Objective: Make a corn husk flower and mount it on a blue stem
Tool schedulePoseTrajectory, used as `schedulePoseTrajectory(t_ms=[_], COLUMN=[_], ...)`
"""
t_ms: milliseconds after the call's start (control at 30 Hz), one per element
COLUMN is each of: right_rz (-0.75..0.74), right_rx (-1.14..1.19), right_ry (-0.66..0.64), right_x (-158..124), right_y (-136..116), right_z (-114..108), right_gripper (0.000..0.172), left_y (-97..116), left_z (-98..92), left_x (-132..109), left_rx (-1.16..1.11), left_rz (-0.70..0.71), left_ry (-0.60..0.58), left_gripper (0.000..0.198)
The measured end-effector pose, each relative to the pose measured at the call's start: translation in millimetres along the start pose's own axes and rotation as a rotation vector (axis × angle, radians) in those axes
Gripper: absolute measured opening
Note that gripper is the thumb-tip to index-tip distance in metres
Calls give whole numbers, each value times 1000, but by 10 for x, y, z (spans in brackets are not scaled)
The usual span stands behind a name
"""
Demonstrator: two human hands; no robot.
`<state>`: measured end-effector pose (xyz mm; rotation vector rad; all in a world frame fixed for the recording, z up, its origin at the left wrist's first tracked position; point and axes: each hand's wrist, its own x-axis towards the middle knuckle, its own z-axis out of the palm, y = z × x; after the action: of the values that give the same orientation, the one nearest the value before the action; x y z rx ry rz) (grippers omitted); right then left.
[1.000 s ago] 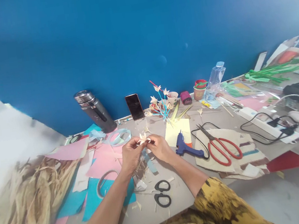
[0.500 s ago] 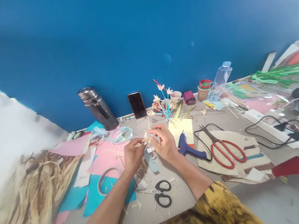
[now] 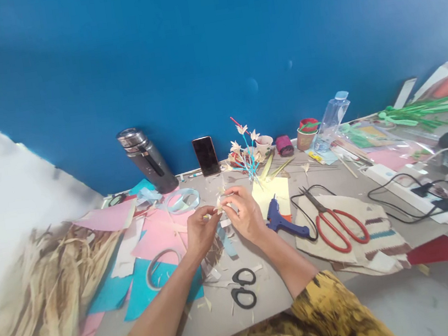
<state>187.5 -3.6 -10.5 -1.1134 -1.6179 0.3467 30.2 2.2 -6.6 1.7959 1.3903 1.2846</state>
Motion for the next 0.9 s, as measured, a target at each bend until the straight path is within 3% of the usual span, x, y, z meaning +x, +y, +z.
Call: schedulePoseTrajectory(t_ms=[500,733,900], right_rz=[-43,63,-4], right_rx=[20,86,18], right_ry=[-88,-66,-13], right_x=[-11,22,24], right_y=[-15,-30,-30], right_z=[23,-27,-28], right_gripper=[12,9,10], left_y=[3,9,16], left_z=[10,22,20], left_x=[15,38,35], left_rx=[-100,-244,-304], left_rz=[-145,-187,-262], left_ry=[-89,-134,-147], left_gripper=[12,10,11])
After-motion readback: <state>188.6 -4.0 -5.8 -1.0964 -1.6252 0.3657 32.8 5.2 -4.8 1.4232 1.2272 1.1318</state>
